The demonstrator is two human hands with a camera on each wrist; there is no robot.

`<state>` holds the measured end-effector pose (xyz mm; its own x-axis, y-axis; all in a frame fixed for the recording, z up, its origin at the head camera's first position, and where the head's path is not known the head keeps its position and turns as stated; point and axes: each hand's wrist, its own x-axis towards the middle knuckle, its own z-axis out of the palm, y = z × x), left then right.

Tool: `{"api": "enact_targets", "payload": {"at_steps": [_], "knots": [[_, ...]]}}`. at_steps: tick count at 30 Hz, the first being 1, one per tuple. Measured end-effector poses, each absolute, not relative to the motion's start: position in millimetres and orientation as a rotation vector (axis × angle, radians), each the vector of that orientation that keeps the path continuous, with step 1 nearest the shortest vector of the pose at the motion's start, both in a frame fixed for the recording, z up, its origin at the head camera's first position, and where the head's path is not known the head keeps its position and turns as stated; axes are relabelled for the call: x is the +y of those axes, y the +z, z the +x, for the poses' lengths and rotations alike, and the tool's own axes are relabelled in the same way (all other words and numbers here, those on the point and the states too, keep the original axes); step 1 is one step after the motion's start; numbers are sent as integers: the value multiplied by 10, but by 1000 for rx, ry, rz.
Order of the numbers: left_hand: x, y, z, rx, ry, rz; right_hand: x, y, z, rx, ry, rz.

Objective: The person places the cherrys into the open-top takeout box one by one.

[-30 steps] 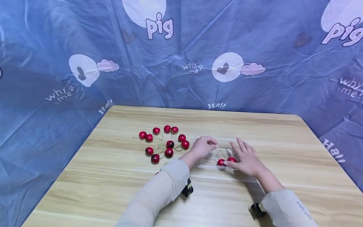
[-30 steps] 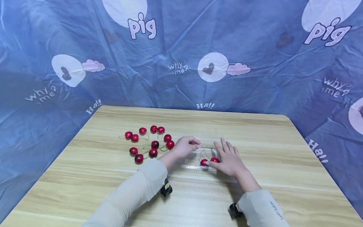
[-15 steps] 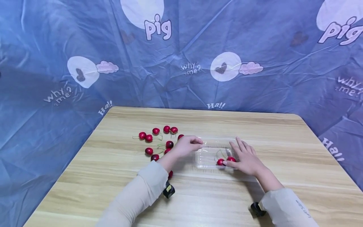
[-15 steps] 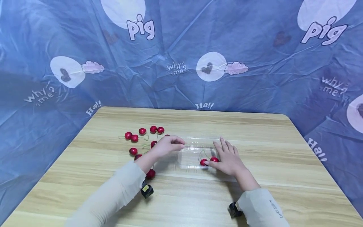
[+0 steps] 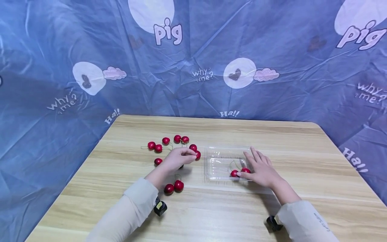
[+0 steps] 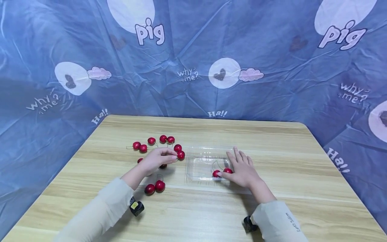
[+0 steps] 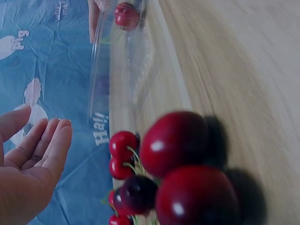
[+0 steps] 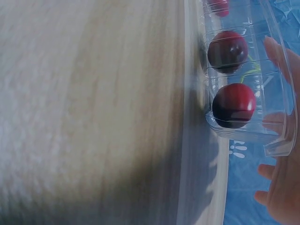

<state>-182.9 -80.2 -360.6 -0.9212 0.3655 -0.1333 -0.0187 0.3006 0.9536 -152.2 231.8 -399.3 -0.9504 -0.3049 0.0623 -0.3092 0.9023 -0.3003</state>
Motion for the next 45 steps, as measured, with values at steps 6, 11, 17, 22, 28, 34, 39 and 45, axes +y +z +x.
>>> {"api": "enact_targets", "payload": {"at_steps": [6,11,17,22,28,34,39,45], "knots": [[-979,-3642,-1805,2264,1641,194,2305,-3989,-1531,-3062,480,498],[-1067,-3624,-1742,2277,1647,139,2309,-3987,-1526,-3067,488,494],[-1180,-3800,-1770,2323,1631,154,2313,-3986,-1522,-3067,495,494],[-1246,-3870,-1770,2335,1596,155,2311,-3978,-1515,-3070,494,497],[-1294,-3918,-1765,2245,1613,109,2309,-3967,-1521,-3073,485,499],[-1306,-3919,-1760,2200,1609,105,2307,-3975,-1531,-3063,489,500],[-1293,-3909,-1769,2334,1387,199,2308,-3990,-1541,-3045,490,508],[-1270,-3900,-1769,2452,1183,278,2307,-3994,-1538,-3046,494,511]]}}
